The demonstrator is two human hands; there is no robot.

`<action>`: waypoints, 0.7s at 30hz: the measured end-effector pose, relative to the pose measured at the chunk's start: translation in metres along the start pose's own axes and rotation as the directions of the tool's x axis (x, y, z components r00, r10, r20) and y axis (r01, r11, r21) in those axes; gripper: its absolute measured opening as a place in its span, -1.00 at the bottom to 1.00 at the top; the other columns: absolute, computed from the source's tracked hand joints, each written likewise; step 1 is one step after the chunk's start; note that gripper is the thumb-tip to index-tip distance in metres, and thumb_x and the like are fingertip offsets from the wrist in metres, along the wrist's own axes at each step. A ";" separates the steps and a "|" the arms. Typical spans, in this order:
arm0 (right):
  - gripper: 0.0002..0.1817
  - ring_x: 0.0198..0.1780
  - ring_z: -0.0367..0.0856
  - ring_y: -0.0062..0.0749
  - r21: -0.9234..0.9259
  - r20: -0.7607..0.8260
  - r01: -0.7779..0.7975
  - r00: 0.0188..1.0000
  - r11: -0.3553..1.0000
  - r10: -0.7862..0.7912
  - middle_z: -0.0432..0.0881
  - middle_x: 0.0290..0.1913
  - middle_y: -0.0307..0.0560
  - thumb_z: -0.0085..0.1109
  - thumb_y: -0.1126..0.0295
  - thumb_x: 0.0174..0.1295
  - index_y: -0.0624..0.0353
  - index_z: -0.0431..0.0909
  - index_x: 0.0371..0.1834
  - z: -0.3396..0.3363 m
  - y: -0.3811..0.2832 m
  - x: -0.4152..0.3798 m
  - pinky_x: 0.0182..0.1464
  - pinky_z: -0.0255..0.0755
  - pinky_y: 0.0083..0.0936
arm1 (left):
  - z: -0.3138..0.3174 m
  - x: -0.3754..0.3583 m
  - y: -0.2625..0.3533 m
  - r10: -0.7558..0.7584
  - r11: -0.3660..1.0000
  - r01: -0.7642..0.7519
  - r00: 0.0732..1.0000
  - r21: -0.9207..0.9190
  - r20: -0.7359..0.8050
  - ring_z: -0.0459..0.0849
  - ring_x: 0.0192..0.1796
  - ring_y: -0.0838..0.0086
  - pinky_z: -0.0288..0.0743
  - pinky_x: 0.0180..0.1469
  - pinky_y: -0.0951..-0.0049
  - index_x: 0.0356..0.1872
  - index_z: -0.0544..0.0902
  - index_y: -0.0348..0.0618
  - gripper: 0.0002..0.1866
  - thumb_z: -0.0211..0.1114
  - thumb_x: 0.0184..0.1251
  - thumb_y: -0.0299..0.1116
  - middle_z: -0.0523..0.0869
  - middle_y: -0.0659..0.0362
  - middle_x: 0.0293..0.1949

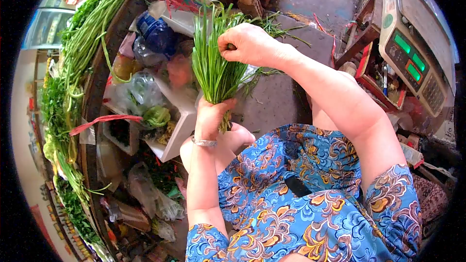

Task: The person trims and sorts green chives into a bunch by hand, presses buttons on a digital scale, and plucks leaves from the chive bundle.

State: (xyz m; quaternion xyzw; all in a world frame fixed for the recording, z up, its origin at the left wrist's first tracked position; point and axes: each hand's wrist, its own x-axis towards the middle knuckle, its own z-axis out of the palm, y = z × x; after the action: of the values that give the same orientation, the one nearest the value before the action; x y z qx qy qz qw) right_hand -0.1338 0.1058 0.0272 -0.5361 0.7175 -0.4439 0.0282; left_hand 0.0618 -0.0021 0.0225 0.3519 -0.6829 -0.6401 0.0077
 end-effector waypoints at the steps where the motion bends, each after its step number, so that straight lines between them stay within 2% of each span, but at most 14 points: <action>1: -0.79 -0.27 0.62 0.00 0.000 0.000 -0.001 1.000 1.000 0.001 0.62 -0.39 0.04 0.23 0.28 0.05 0.19 0.59 -0.35 0.001 0.001 -0.001 -0.19 0.48 -0.19 | 0.000 0.000 0.000 -0.009 1.000 0.009 1.000 -0.007 0.007 0.52 -0.59 0.53 0.37 -0.57 0.52 -0.26 0.61 -0.25 -0.82 0.33 0.07 -0.59 0.63 0.21 -0.49; 3: -0.79 -0.24 0.61 0.01 -0.079 -0.080 0.026 0.996 0.997 -0.033 0.62 -0.39 0.05 0.22 0.29 0.05 0.19 0.58 -0.34 0.002 0.003 -0.002 -0.18 0.47 -0.18 | 0.000 0.001 -0.001 -0.019 1.000 0.019 1.000 -0.015 0.013 0.52 -0.59 0.53 0.36 -0.57 0.52 -0.26 0.61 -0.25 -0.82 0.32 0.07 -0.60 0.63 0.22 -0.49; 5: -0.79 -0.23 0.61 0.02 -0.125 -0.173 -0.024 0.985 0.992 0.002 0.62 -0.38 0.06 0.21 0.29 0.05 0.19 0.58 -0.32 0.001 0.008 0.003 -0.17 0.47 -0.18 | -0.001 0.001 -0.002 -0.007 1.000 0.007 1.000 0.008 0.009 0.51 -0.59 0.53 0.36 -0.56 0.53 -0.28 0.60 -0.24 -0.84 0.32 0.07 -0.60 0.63 0.22 -0.50; 7: -0.79 -0.25 0.61 0.00 -0.008 -0.214 -0.092 0.973 0.996 0.088 0.61 -0.40 0.06 0.21 0.30 0.07 0.21 0.59 -0.31 -0.013 0.006 0.007 -0.16 0.48 -0.18 | -0.002 0.001 -0.003 -0.005 1.000 0.005 1.000 0.012 0.012 0.52 -0.59 0.53 0.37 -0.56 0.53 -0.28 0.61 -0.24 -0.83 0.32 0.07 -0.60 0.63 0.22 -0.49; 10: -0.78 -0.22 0.61 -0.04 0.034 -0.221 -0.033 0.974 0.999 0.040 0.60 -0.36 0.04 0.24 0.29 0.10 0.17 0.60 -0.25 -0.015 0.006 0.008 -0.15 0.48 -0.21 | -0.002 0.000 -0.003 0.003 1.000 -0.003 1.000 0.024 0.013 0.52 -0.58 0.54 0.38 -0.55 0.53 -0.26 0.62 -0.25 -0.83 0.32 0.08 -0.59 0.63 0.22 -0.48; 12: -0.77 -0.17 0.61 -0.08 -0.065 -0.199 0.073 0.976 0.995 -0.085 0.57 -0.30 0.00 0.26 0.27 0.14 0.11 0.61 -0.18 -0.010 0.003 0.004 -0.14 0.48 -0.24 | -0.001 0.000 -0.004 0.008 0.999 -0.009 1.000 0.034 0.014 0.52 -0.58 0.55 0.38 -0.55 0.54 -0.26 0.62 -0.25 -0.82 0.33 0.08 -0.59 0.64 0.22 -0.47; 13: -0.74 -0.16 0.60 -0.09 -0.118 -0.139 0.055 0.988 0.991 -0.072 0.53 -0.26 -0.04 0.28 0.23 0.14 0.05 0.61 -0.15 -0.008 -0.001 0.002 -0.14 0.48 -0.24 | -0.001 0.001 -0.006 0.007 0.999 -0.007 1.000 0.036 0.022 0.52 -0.58 0.55 0.39 -0.55 0.54 -0.25 0.63 -0.26 -0.82 0.33 0.08 -0.59 0.64 0.22 -0.47; 15: -0.75 -0.18 0.59 -0.07 -0.158 -0.096 0.127 0.985 0.979 -0.143 0.51 -0.29 -0.06 0.30 0.24 0.11 0.04 0.62 -0.16 -0.002 -0.001 0.002 -0.15 0.48 -0.22 | -0.001 0.002 -0.007 0.004 0.999 -0.005 1.000 0.039 0.030 0.52 -0.57 0.55 0.39 -0.54 0.54 -0.25 0.63 -0.26 -0.82 0.33 0.08 -0.59 0.64 0.22 -0.46; 17: -0.78 -0.20 0.60 -0.10 -0.180 -0.075 0.140 0.985 0.974 -0.156 0.49 -0.31 -0.09 0.30 0.27 0.09 0.03 0.62 -0.20 0.003 -0.002 0.002 -0.17 0.48 -0.23 | -0.001 0.000 -0.006 0.004 0.999 -0.006 0.999 0.054 0.044 0.53 -0.57 0.55 0.39 -0.54 0.54 -0.25 0.63 -0.26 -0.83 0.33 0.10 -0.59 0.64 0.22 -0.46; 19: -0.83 -0.21 0.60 -0.14 -0.223 0.023 0.178 0.984 0.958 -0.178 0.49 -0.32 -0.11 0.28 0.28 0.10 0.02 0.61 -0.25 0.005 -0.003 0.001 -0.18 0.49 -0.26 | -0.001 0.000 -0.005 -0.003 0.998 0.001 0.999 0.068 0.042 0.53 -0.56 0.55 0.40 -0.54 0.54 -0.25 0.63 -0.26 -0.83 0.33 0.10 -0.58 0.64 0.23 -0.46; 21: -0.86 -0.23 0.60 -0.16 -0.227 0.019 0.176 0.984 0.958 -0.176 0.49 -0.32 -0.12 0.26 0.29 0.11 0.03 0.60 -0.30 0.006 -0.004 0.001 -0.20 0.49 -0.27 | -0.001 0.001 -0.005 -0.010 0.997 0.007 0.999 0.083 0.042 0.53 -0.56 0.55 0.40 -0.53 0.54 -0.24 0.63 -0.25 -0.83 0.34 0.11 -0.58 0.64 0.23 -0.46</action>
State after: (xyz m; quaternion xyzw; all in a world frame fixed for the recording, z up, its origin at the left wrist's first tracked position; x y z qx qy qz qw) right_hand -0.1286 0.1010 0.0270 -0.5973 0.7131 -0.3596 -0.0736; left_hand 0.0644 -0.0032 0.0178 0.3413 -0.7072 -0.6187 -0.0239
